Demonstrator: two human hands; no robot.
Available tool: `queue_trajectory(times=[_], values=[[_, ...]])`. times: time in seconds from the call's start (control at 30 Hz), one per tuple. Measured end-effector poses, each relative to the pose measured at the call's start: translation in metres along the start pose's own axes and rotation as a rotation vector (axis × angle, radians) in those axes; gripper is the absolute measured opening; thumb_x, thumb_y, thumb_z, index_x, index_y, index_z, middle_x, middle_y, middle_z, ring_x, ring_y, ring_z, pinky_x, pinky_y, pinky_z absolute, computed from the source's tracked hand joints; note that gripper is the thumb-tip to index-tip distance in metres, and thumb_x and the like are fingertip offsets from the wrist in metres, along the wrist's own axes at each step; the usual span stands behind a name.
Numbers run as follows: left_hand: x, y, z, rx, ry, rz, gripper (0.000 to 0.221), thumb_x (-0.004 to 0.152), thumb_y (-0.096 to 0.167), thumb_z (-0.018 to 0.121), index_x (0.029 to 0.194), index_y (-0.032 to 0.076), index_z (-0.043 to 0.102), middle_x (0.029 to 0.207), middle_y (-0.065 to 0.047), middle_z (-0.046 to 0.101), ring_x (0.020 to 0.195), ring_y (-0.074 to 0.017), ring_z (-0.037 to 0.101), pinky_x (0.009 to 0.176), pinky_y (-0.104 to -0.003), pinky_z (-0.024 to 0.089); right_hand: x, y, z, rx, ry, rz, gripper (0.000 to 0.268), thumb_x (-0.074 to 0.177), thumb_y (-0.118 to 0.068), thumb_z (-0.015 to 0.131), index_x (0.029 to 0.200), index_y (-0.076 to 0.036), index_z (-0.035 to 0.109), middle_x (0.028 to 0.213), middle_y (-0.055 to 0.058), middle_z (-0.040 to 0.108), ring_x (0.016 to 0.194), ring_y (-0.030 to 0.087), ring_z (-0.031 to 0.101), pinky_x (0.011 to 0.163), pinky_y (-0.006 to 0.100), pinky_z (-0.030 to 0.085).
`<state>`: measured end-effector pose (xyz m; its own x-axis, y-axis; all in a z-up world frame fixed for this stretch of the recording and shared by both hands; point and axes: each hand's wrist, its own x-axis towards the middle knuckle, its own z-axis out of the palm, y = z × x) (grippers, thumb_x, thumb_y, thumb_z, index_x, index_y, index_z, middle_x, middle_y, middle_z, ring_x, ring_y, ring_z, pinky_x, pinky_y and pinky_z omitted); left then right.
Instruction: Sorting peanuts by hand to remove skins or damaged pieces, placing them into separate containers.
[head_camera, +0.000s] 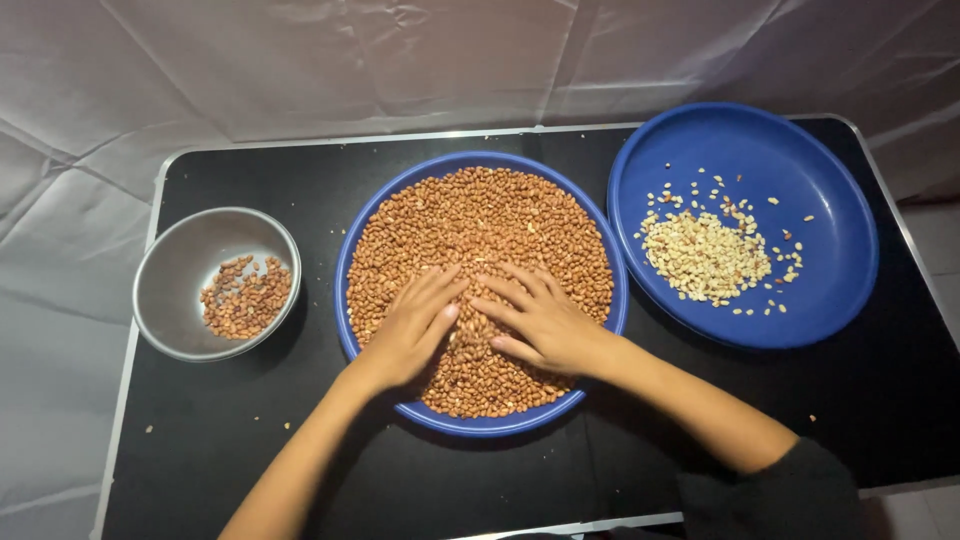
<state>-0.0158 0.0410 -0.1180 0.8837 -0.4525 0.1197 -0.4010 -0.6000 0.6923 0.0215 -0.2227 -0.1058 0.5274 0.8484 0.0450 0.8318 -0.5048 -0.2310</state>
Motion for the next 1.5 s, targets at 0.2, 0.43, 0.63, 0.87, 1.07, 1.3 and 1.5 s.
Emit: queue_trajectory(times=[0.2, 0.43, 0.63, 0.87, 1.07, 1.3, 1.5], values=[[-0.022, 0.006, -0.006, 0.186, -0.126, 0.003, 0.044, 0.107, 0.034, 0.045, 0.15, 0.024, 0.053, 0.161, -0.01, 0.042, 0.15, -0.041, 0.028, 0.119, -0.064, 0.019, -0.028, 0.006, -0.002, -0.069, -0.009, 0.009, 0.042, 0.105, -0.036, 0.048, 0.146, -0.028, 0.051, 0.158, 0.005, 0.04, 0.147, 0.039, 0.031, 0.113, 0.059, 0.03], [-0.032, 0.017, -0.017, 0.201, -0.018, -0.199, 0.069, 0.099, 0.051, 0.057, 0.158, 0.02, 0.038, 0.165, -0.019, 0.028, 0.149, -0.0482, 0.024, 0.118, -0.065, 0.021, -0.042, 0.027, -0.04, 0.131, -0.051, 0.106, 0.049, 0.094, -0.019, 0.062, 0.142, -0.029, 0.056, 0.157, 0.01, 0.042, 0.143, 0.04, 0.038, 0.112, 0.062, 0.035], [-0.01, 0.011, -0.016, -0.045, 0.089, -0.362, 0.084, 0.103, 0.051, 0.051, 0.161, -0.001, 0.019, 0.162, -0.034, 0.021, 0.152, -0.0512, 0.018, 0.122, -0.065, 0.011, -0.028, 0.074, -0.013, 0.082, 0.154, 0.339, 0.061, 0.103, -0.042, 0.052, 0.158, -0.022, 0.036, 0.152, 0.014, 0.041, 0.136, 0.039, 0.045, 0.112, 0.055, 0.039], [0.026, -0.004, -0.018, -0.276, 0.116, -0.52, 0.079, 0.108, 0.056, 0.031, 0.162, 0.001, 0.015, 0.163, -0.033, 0.021, 0.154, -0.0468, 0.019, 0.127, -0.057, 0.01, 0.015, 0.087, 0.015, 0.175, 0.083, 0.429, 0.06, 0.11, -0.045, 0.037, 0.157, -0.007, 0.035, 0.149, 0.023, 0.039, 0.137, 0.045, 0.038, 0.117, 0.055, 0.028], [0.048, -0.014, -0.017, -0.507, 0.22, -0.539, 0.065, 0.11, 0.049, 0.028, 0.16, 0.006, 0.029, 0.162, -0.031, 0.029, 0.153, -0.0453, 0.025, 0.125, -0.056, 0.018, 0.042, 0.088, 0.004, 0.474, 0.075, 0.415, 0.057, 0.113, -0.043, 0.024, 0.158, -0.01, 0.035, 0.146, 0.02, 0.044, 0.14, 0.041, 0.038, 0.12, 0.05, 0.024], [0.076, -0.055, 0.009, -0.81, 0.331, -0.537, 0.063, 0.112, 0.047, 0.031, 0.156, 0.002, 0.041, 0.165, -0.026, 0.029, 0.155, -0.0414, 0.022, 0.127, -0.053, 0.016, 0.073, 0.07, -0.013, 0.848, 0.134, 0.436, 0.054, 0.113, -0.033, 0.03, 0.154, -0.001, 0.042, 0.155, 0.033, 0.042, 0.148, 0.046, 0.034, 0.124, 0.052, 0.023], [0.084, 0.0, -0.017, -0.986, 0.306, -0.669, 0.071, 0.106, 0.059, 0.036, 0.158, 0.01, 0.039, 0.171, -0.018, 0.019, 0.159, -0.0335, 0.012, 0.129, -0.05, 0.008, 0.099, 0.095, 0.031, 1.091, 0.211, 0.474, 0.047, 0.112, -0.03, 0.038, 0.15, -0.006, 0.052, 0.157, 0.023, 0.045, 0.151, 0.036, 0.035, 0.126, 0.049, 0.023]])
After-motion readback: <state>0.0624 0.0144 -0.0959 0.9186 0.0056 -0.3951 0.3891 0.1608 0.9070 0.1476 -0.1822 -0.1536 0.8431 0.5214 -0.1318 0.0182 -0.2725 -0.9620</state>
